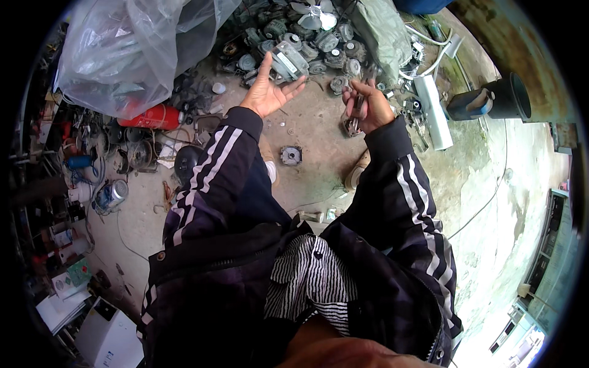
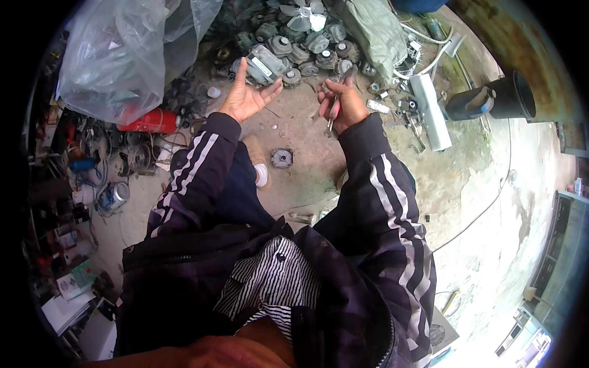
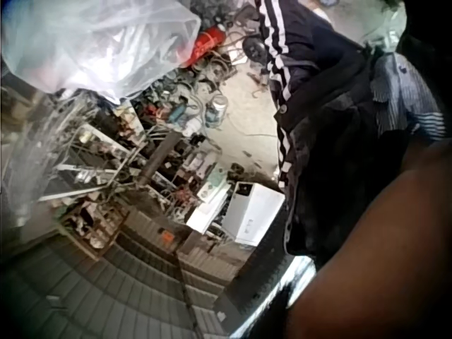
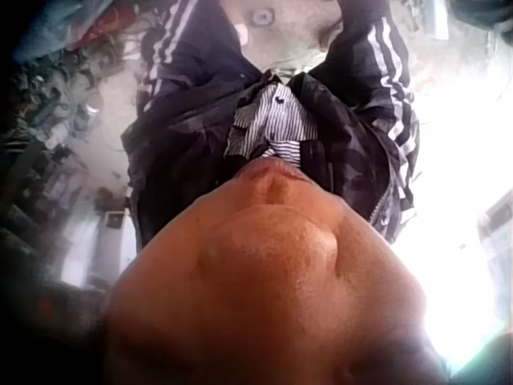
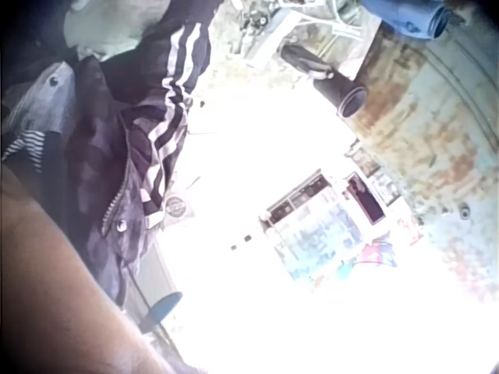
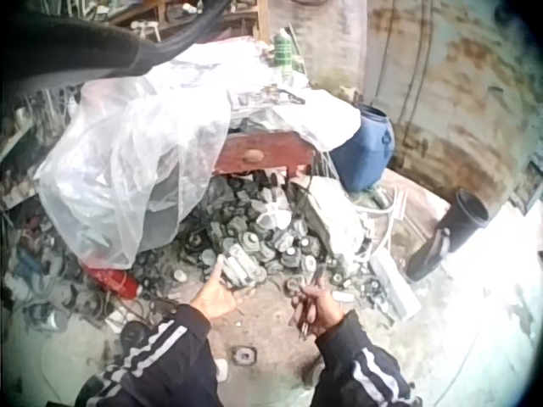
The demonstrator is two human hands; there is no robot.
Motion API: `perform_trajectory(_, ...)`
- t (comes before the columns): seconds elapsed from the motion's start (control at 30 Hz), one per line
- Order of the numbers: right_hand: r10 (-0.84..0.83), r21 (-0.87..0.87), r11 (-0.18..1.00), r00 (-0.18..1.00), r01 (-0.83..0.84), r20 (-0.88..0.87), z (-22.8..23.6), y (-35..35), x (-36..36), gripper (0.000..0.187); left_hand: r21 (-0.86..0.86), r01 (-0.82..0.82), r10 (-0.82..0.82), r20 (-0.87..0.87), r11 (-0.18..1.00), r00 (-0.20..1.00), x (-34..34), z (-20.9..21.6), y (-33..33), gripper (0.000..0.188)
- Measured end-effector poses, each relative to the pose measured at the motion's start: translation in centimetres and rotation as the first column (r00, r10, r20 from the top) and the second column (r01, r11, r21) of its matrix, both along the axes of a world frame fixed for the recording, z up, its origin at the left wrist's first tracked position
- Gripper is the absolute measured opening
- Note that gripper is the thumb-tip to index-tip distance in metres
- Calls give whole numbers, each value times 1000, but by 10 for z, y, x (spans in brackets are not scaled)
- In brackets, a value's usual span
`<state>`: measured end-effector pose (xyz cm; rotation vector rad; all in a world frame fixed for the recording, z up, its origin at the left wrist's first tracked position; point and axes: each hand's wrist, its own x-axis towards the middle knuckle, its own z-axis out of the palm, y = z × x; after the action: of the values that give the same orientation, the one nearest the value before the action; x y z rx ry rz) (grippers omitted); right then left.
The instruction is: The person sits on the floor and disassembles various metal parts, likely from motors or appliances. They use pliers and a wrench to remove components, separating them and placing them on the floor.
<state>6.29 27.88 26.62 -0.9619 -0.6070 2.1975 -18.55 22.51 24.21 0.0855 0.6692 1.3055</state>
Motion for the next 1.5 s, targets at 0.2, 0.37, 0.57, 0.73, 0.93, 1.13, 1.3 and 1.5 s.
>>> perform_trajectory(0.2,-46,363,930,955,-66,293,-4,-5,-5,31,181,43,56,-508,983,859,13,8,6,86)
perform_trajectory(0.37,-582,868,349,644,-354,497,17,-16,-10,50,248,97,244,-968,964,58,15,11,3,91)
perform_trajectory(0.57,-499,535,377,321,-756,805,10,-17,-18,46,152,142,163,-984,978,-69,14,18,-6,92)
perform_trajectory(0.73,-516,398,592,50,-701,855,-33,7,-4,41,84,135,108,-976,987,-189,11,21,-10,93)
perform_trajectory(0.93,-556,561,329,324,-759,765,-24,-19,-30,43,157,76,155,-987,985,36,-1,-5,-1,96)
perform_trajectory(1.13,40,308,921,845,-239,533,-78,4,-35,55,-32,13,-34,-855,999,517,3,4,-8,98)
perform_trajectory(1.3,81,376,879,868,-294,490,-48,-3,-41,54,-33,91,-94,-579,995,810,14,-2,-6,106)
perform_trajectory(1.5,73,506,801,890,-321,450,-14,-16,-47,53,-52,91,-105,-458,994,883,22,4,-10,97)
